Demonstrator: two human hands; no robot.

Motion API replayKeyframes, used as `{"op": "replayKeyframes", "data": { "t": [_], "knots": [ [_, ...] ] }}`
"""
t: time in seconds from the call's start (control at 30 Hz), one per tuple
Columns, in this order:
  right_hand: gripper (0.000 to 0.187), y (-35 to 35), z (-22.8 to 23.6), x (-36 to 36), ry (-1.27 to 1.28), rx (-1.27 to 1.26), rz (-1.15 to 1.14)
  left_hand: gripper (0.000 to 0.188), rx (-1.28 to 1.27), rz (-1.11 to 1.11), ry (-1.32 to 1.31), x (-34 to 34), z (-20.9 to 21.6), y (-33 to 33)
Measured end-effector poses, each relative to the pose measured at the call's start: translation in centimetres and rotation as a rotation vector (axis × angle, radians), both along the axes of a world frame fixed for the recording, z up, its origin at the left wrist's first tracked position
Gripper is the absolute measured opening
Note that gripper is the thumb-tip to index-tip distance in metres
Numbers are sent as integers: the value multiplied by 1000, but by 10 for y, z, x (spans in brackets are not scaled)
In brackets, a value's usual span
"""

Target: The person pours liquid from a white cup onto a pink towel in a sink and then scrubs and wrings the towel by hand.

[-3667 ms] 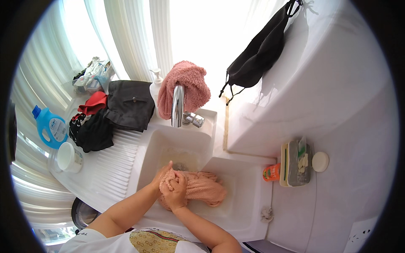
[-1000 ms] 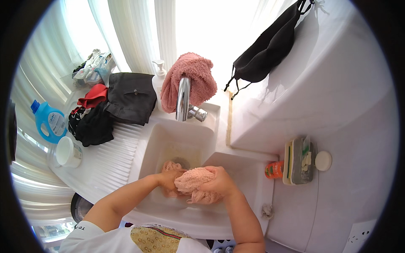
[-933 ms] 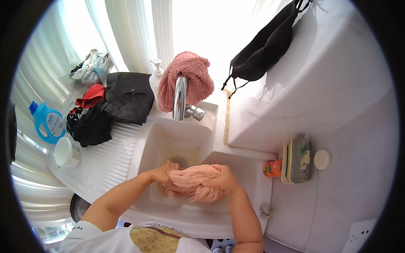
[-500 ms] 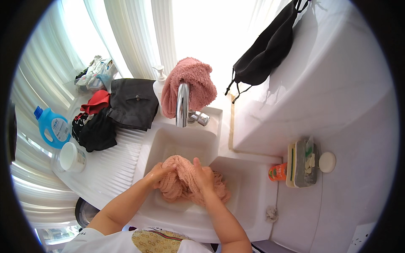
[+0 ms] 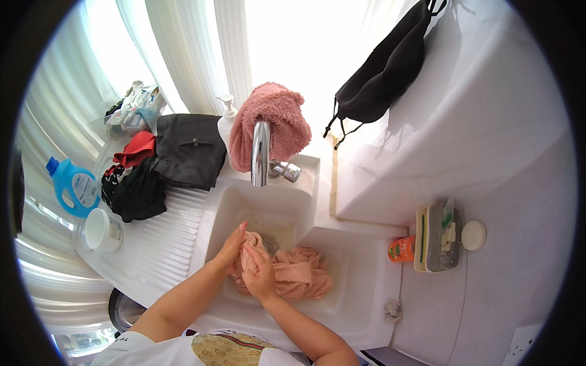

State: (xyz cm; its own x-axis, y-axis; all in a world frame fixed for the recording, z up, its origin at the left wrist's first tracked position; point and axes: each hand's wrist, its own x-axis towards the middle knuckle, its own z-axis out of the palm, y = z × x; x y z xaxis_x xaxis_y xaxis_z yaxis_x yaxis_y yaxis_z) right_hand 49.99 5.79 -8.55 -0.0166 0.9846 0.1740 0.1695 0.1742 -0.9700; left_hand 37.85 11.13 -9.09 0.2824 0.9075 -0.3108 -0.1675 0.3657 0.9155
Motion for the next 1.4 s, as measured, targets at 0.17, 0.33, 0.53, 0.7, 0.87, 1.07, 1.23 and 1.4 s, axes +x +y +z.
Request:
{"op": "replayKeyframes", "data": {
  "t": [0.17,0.33,0.53,0.7,0.87,1.07,1.23,1.4],
  "knots": [
    [38,22,-34,8,12,-177,-302,59,-225,-4,-155,9,-34,-12],
    [20,14,-22,7,386,-236,-12,45,-568,254,-40,14,26,-7],
    [25,37,-31,0,394,-613,-337,47,-384,188,-1,19,12,-18],
    [31,-2,-30,-31,107,-299,-375,42,-556,295,-109,15,37,-11],
    [27,38,-67,15,-39,-452,-318,38,-194,248,47,21,-2,-28],
    [25,-8,-26,-29,-179,-22,-323,32,-433,300,-62,2,-17,-20],
    [27,26,-57,1,85,-407,-310,29,-313,263,-99,6,-52,-29],
    [35,-12,-1,-31,-162,-34,-324,30,-593,311,-198,5,4,-19]
  ]
}}
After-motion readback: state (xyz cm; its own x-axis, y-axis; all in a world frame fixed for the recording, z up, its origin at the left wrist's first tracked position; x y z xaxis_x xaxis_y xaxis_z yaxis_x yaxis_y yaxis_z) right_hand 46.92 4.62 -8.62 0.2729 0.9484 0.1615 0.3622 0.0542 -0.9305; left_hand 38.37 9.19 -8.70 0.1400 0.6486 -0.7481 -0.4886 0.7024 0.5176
